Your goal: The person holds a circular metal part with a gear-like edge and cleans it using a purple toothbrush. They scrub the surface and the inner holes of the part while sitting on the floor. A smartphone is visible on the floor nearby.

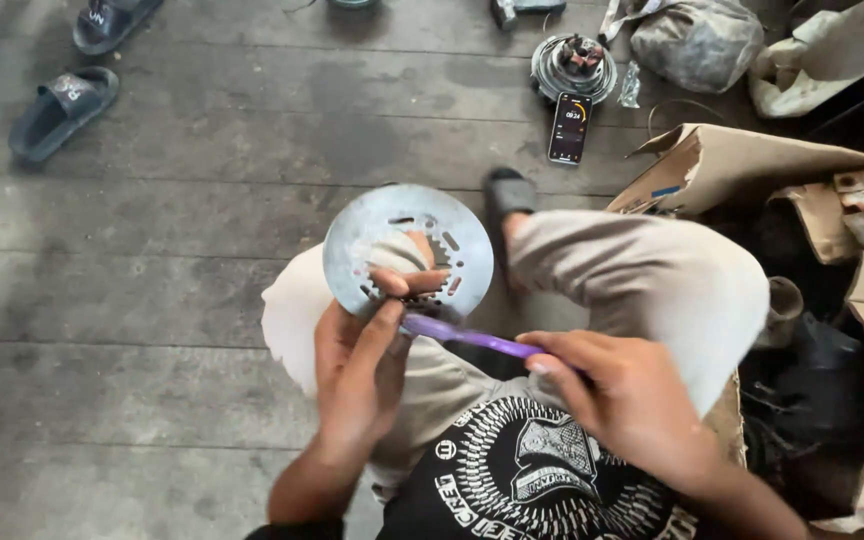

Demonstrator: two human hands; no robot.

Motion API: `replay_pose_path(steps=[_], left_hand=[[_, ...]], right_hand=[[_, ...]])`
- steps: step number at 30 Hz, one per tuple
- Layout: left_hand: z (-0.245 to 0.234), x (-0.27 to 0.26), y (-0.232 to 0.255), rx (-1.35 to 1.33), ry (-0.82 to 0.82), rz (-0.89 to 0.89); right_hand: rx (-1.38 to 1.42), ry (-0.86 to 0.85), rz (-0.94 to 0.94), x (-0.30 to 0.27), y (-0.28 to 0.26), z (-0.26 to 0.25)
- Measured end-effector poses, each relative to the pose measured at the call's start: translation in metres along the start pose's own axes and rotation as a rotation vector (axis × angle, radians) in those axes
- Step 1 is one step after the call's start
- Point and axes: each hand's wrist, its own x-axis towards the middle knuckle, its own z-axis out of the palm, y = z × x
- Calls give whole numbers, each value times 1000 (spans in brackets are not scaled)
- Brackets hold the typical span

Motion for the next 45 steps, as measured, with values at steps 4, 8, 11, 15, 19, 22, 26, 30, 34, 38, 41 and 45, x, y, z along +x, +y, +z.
replay_pose_path(steps=[4,8,11,15,19,22,26,30,34,38,41,45], left_hand=[[-1,-18,-29,-43,154,156],[4,-21,-44,31,196,126],[3,-22,-57,-89,259,28],[-30,-30,-106,-127,442,-47],[-28,-25,-108,-173,478,-11],[-24,-22,-106,-217,497,29],[-27,-20,-114,-305,660,14],[-22,-9,-115,-347,709,-5],[-21,-2,-129,-321,656,-4],[-17,1,-137,-284,614,-16],[-16,1,-142,-236,591,-1],[-16,0,-150,-249,609,-19]], right_hand=[[101,-11,93,-4,-7,14],[27,-37,162,-13,5,19],[37,-117,306,-17,19,29],[96,-148,377,-17,23,33],[75,-199,358,-14,39,39],[138,-251,356,-9,46,42],[153,-279,276,-7,63,50],[179,-328,395,-4,71,51],[265,-322,440,-3,82,48],[221,-259,405,-6,93,49],[225,-259,382,-7,97,48],[228,-225,339,-13,103,49]])
